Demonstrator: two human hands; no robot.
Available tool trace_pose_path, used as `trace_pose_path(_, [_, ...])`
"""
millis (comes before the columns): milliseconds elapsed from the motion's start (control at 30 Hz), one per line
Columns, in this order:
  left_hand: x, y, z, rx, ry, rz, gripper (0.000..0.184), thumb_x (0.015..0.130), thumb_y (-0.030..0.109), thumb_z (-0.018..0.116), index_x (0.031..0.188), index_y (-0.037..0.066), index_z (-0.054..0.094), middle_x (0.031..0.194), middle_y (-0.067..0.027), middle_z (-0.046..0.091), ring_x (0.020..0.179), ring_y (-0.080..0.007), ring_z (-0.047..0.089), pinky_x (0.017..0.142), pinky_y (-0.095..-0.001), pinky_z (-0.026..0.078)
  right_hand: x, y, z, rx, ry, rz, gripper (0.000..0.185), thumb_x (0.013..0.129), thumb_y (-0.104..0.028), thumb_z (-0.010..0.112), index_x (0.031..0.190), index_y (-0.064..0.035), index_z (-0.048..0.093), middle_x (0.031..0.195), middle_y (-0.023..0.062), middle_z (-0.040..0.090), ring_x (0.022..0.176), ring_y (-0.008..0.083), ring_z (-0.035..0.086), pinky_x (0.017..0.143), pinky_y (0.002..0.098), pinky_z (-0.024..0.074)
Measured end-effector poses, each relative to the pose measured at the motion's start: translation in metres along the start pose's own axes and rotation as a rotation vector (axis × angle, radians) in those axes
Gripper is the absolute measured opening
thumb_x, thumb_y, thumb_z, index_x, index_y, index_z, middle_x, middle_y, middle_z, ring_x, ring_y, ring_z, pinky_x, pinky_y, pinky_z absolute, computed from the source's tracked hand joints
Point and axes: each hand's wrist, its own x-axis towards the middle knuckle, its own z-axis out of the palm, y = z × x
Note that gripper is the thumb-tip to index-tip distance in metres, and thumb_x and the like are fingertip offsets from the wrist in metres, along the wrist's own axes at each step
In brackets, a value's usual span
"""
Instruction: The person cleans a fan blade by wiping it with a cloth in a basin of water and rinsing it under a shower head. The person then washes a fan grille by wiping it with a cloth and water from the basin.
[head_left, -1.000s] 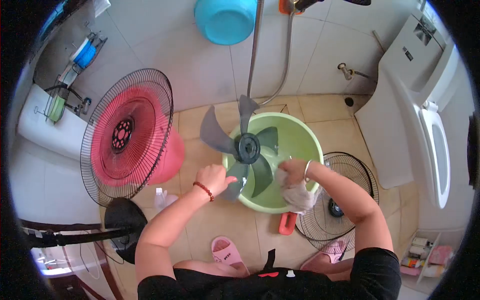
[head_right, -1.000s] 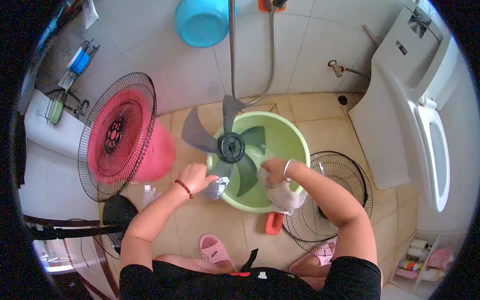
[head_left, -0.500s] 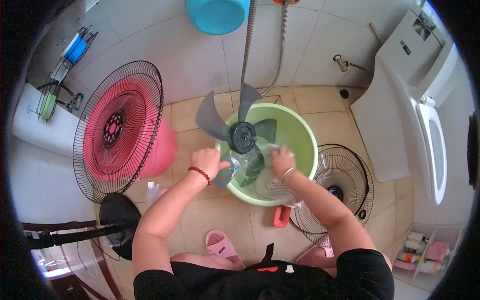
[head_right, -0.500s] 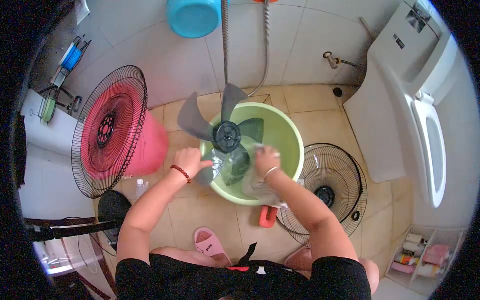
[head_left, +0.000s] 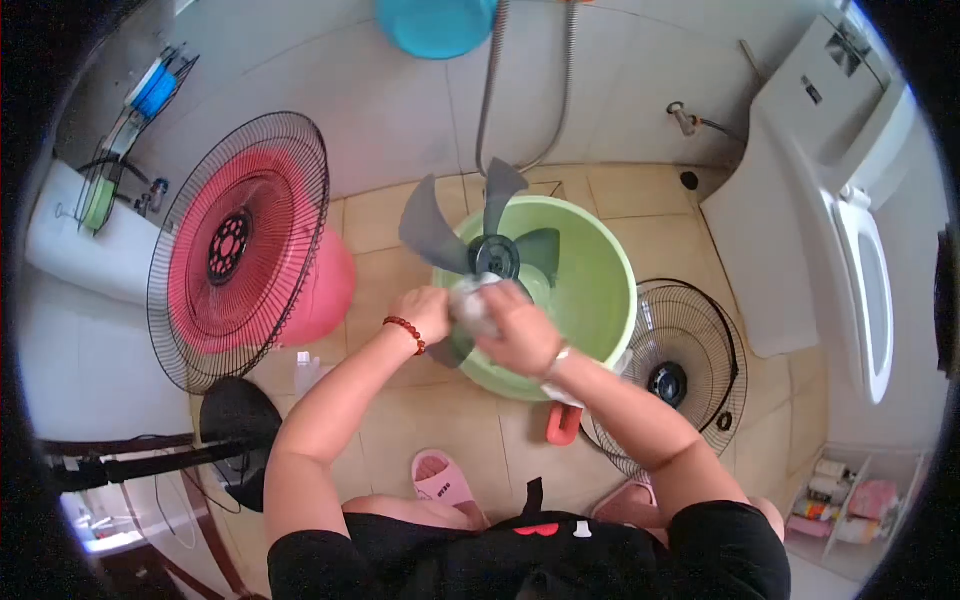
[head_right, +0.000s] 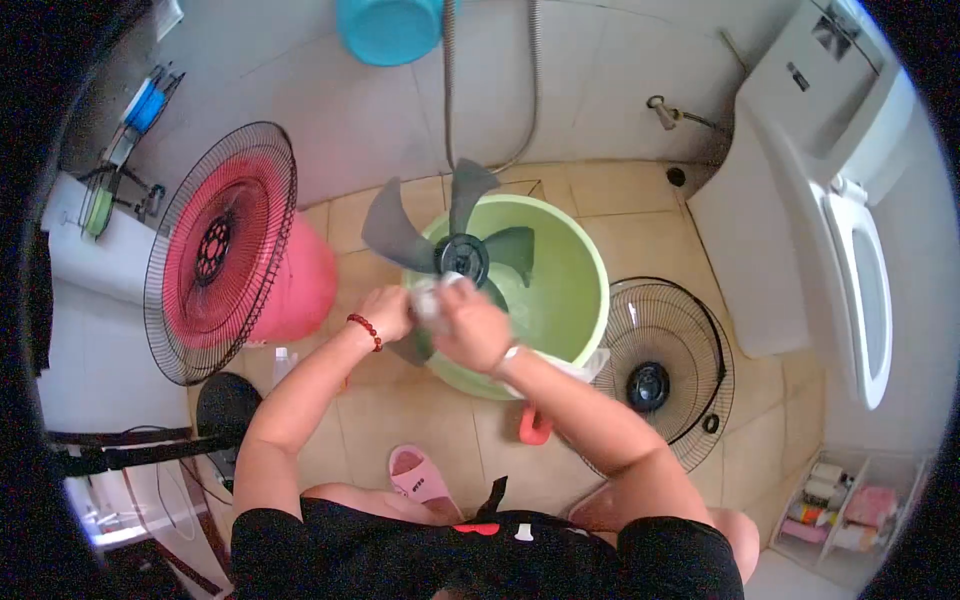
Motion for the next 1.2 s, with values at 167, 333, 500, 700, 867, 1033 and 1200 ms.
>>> trace_pose_path(167, [0.014, -0.024, 0.027, -0.169, 0.041, -0.038, 0.028, 0.075, 0.030, 0.064, 0.072, 0.002, 0.065, 0.078, -0.0195, 0.064, 0.079, -0.0337, 0.063, 0.070, -0.0413, 0.048, 0.008, 0.067, 0.071, -0.169, 0.201, -0.047, 0.047, 0.066, -0.010, 0.064, 0.109, -0.0072, 0.047, 0.108, 0.0185, 0.047, 0.095, 0.0381, 0.049, 0.080, 0.0449, 0.0449])
trace_pose_path(333, [0.006, -0.012, 0.015, -0.117, 0.020, -0.089, 0.028, 0.075, 0.030, 0.067, 0.074, 0.002, 0.066, 0.083, -0.0193, 0.065, 0.082, -0.0341, 0.063, 0.073, -0.0419, 0.048, -0.006, 0.123, 0.066, -0.467, 0.097, 0.149, 0.040, 0.073, -0.010, 0.060, 0.110, -0.0072, 0.048, 0.114, 0.0168, 0.047, 0.103, 0.0351, 0.049, 0.082, 0.0435, 0.0459])
trace_pose_path(500, [-0.004, -0.007, 0.009, -0.120, -0.080, -0.102, 0.033, 0.078, 0.029, 0.065, 0.092, -0.001, 0.065, 0.099, -0.0200, 0.063, 0.093, -0.0354, 0.061, 0.077, -0.0436, 0.049, -0.034, 0.162, 0.052, -0.705, -0.348, 0.406, 0.049, 0.074, -0.022, 0.060, 0.116, -0.0023, 0.047, 0.113, 0.0190, 0.050, 0.107, 0.0360, 0.050, 0.088, 0.0444, 0.0438])
trace_pose_path(700, [-0.002, -0.029, -0.017, -0.062, -0.114, -0.171, 0.026, 0.074, 0.027, 0.066, 0.081, 0.002, 0.068, 0.089, -0.0178, 0.066, 0.084, -0.0336, 0.064, 0.074, -0.0424, 0.050, -0.026, 0.061, 0.001, -0.636, -0.370, 0.394, 0.041, 0.074, -0.024, 0.057, 0.106, 0.0017, 0.054, 0.106, 0.0229, 0.055, 0.096, 0.0336, 0.059, 0.080, 0.0390, 0.0505])
trace_pose_path(867, [0.003, -0.047, -0.001, -0.207, -0.077, -0.117, 0.022, 0.075, 0.027, 0.065, 0.076, 0.005, 0.068, 0.083, -0.0149, 0.066, 0.080, -0.0342, 0.063, 0.073, -0.0418, 0.049, -0.007, 0.041, -0.022, -0.700, -0.296, 0.490, 0.039, 0.078, -0.020, 0.055, 0.111, 0.0003, 0.051, 0.106, 0.0211, 0.055, 0.096, 0.0335, 0.058, 0.083, 0.0405, 0.0483])
trace_pose_path(1033, [-0.019, -0.012, -0.011, -0.053, 0.013, -0.079, 0.025, 0.078, 0.027, 0.064, 0.081, 0.002, 0.066, 0.087, -0.0191, 0.065, 0.085, -0.0351, 0.062, 0.074, -0.0432, 0.048, 0.005, 0.114, -0.017, -0.853, -0.355, 0.446, 0.044, 0.078, -0.019, 0.056, 0.117, 0.0006, 0.049, 0.111, 0.0225, 0.054, 0.107, 0.0358, 0.052, 0.093, 0.0444, 0.0416])
trace_pose_path(1200, [-0.012, -0.012, 0.011, -0.079, 0.133, -0.030, 0.024, 0.074, 0.024, 0.066, 0.072, 0.001, 0.066, 0.077, -0.0218, 0.063, 0.077, -0.0370, 0.062, 0.069, -0.0452, 0.048, -0.013, 0.172, 0.065, -0.884, -0.489, 0.132, 0.049, 0.068, -0.015, 0.057, 0.113, 0.0013, 0.050, 0.102, 0.0205, 0.057, 0.102, 0.0347, 0.056, 0.082, 0.0487, 0.0474])
